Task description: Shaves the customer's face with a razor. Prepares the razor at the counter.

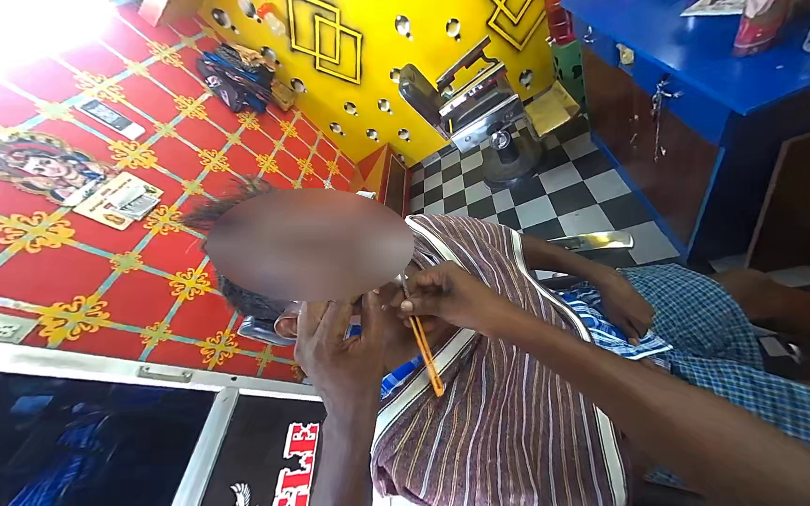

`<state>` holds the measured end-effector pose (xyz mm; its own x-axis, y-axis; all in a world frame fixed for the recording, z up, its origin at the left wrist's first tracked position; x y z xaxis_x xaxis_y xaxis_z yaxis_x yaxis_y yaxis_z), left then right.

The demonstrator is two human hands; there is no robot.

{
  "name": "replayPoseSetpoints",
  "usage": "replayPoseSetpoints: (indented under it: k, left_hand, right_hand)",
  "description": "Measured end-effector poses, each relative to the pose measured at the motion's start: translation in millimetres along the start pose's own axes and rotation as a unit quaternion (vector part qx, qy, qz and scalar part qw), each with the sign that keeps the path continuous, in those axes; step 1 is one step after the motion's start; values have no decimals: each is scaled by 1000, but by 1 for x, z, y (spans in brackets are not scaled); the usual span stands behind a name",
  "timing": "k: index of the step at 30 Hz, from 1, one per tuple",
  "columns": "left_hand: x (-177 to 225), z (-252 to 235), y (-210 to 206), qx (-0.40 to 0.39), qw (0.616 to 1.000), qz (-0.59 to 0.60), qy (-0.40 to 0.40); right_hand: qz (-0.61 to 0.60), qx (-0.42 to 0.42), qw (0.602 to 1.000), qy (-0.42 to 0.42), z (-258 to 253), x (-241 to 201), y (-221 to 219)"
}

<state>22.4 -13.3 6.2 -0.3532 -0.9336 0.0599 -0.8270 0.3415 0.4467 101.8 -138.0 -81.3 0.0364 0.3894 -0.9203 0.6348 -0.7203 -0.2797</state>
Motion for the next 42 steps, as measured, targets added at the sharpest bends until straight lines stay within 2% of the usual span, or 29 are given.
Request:
replayPoseSetpoints:
  k: [3,7,11,17,26,29,32,35,42]
  left_hand:
    - [-5,7,7,25,1000,3,-3]
    - [-16,17,10,37,999,-29,-6]
    - [-22,23,6,60,997,-39,-14]
    - [-23,25,6,81,996,-39,-26]
    - [-29,26,4,97,995,-27,-26]
    - [-28,26,4,101,994,-18,-26]
    - [-28,26,5,103,994,-15,-30]
    - [-29,27,6,112,993,-18,-32]
    - [-30,26,4,104,994,-18,-30]
  right_hand:
    - [99,-46,993,37,11,-31,17]
    - [322,-108,940,-42,20,-75,11]
    - [398,-136,904,-72,17,-86,-6]
    - [400,-121,899,-135,15,-99,-1]
    - [286,-92,931,-206,10,-114,21]
    - [290,-78,932,-200,11,-115,16]
    - [367,-115,908,-166,16,-113,-3]
    - [431,-110,880,-168,16,-111,-14]
    - [317,-69,926,-195,9,-108,8]
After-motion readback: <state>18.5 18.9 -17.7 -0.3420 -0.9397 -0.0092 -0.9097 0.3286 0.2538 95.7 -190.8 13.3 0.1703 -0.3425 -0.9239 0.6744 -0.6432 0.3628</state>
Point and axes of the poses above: each hand's wrist, its own z-axis away from the middle knuckle, its own y-axis out of the back of the hand, x = y × z, the point moved 4 cm from there along -z, towards the middle knuckle, and after that the axes turned 4 degrees about x, right-handed, at the moved point
